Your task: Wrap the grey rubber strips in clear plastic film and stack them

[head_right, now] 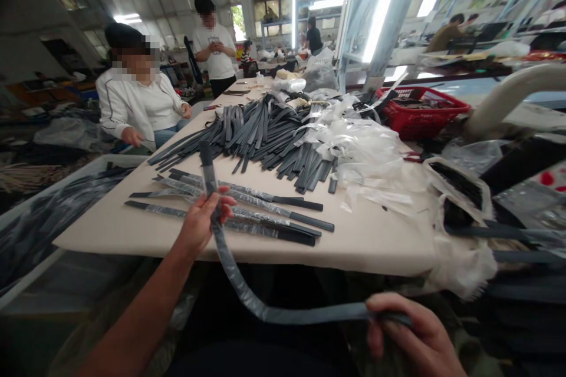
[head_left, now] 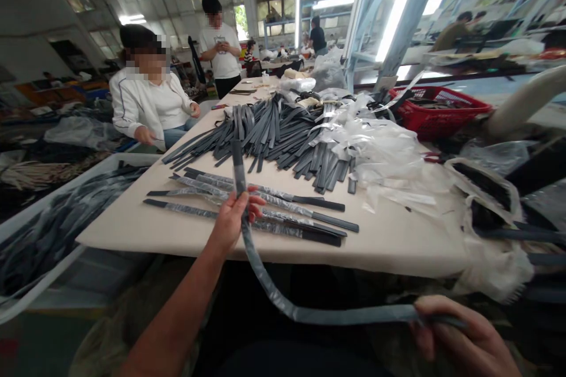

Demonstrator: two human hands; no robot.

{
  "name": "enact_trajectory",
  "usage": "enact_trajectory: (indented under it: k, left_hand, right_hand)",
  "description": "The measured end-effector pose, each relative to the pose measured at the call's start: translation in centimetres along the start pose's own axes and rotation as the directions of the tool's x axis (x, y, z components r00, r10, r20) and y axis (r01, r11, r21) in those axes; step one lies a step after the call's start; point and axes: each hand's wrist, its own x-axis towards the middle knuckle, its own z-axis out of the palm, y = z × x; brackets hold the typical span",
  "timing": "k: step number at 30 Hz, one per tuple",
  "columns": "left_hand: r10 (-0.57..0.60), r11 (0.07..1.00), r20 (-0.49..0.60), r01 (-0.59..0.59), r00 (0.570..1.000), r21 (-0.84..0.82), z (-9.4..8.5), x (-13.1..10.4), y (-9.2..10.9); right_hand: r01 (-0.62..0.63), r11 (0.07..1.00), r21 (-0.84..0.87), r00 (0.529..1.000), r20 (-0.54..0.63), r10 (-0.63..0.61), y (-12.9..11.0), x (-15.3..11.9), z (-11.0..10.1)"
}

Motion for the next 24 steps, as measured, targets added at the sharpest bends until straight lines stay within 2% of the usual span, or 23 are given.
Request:
enact_trajectory:
  k: [1,3,5,6,8,10,11,13,15,17,19,21,24]
  left_hand:
    - [-0.065,0.997,0.063,0.063,0.996,0.039,0.2,-1.0,-0.7]
    - [-0.188,0.979,0.199,0.167,0.962,0.114,1.0,-2.7,-1.9]
    - [-0.288,0.954,0.331,0.236,0.899,0.187,1.8,-3.9,-2.7]
    - [-0.323,0.942,0.39,0.253,0.862,0.22,2.2,-4.4,-3.0]
    - [-0.372,0.923,0.484,0.261,0.792,0.284,2.8,-5.1,-3.4]
    - [-0.397,0.912,0.545,0.249,0.738,0.327,3.2,-5.4,-3.4]
    - [-0.394,0.913,0.562,0.238,0.727,0.332,3.4,-5.4,-3.4]
    - [-0.34,0.935,0.573,0.202,0.746,0.291,3.7,-5.2,-3.1]
    - [-0.254,0.963,0.543,0.159,0.801,0.216,4.2,-4.7,-2.9]
    - [-0.198,0.974,0.474,0.118,0.858,0.194,5.0,-4.3,-2.8]
    - [-0.174,0.965,0.424,0.068,0.889,0.254,5.8,-4.3,-2.9]
    - [-0.163,0.94,0.429,0.008,0.888,0.34,6.3,-4.8,-3.2]
    - [-0.183,0.912,0.466,-0.028,0.866,0.41,6.5,-6.4,-3.5]
  right_hand:
    - [0.054,0.993,-0.108,0.993,0.11,-0.042,-1.7,1.4,0.9]
    - [0.251,0.922,-0.294,0.95,0.259,-0.176,-4.9,4.5,3.2]
    - [0.433,0.842,-0.322,0.884,0.336,-0.326,-7.2,7.6,5.6]
    - [0.472,0.834,-0.284,0.858,0.364,-0.362,-7.9,8.9,6.7]
    - [0.475,0.867,-0.152,0.829,0.407,-0.383,-8.4,11.0,8.5]
    - [0.396,0.918,-0.003,0.835,0.417,-0.359,-8.1,12.3,10.0]
    - [0.347,0.936,0.058,0.851,0.401,-0.34,-7.9,12.7,10.6]
    - [0.261,0.955,0.139,0.899,0.325,-0.293,-7.4,13.0,11.9]
    - [0.178,0.966,0.186,0.936,0.271,-0.225,-6.9,13.0,13.1]
    - [0.102,0.967,0.234,0.949,0.269,-0.165,-6.7,12.8,14.1]
    - [0.056,0.962,0.267,0.954,0.27,-0.13,-6.6,12.6,14.7]
    - [0.077,0.961,0.266,0.967,0.214,-0.137,-6.7,12.5,14.8]
    - [0.196,0.948,0.252,0.969,0.097,-0.226,-7.0,12.6,14.3]
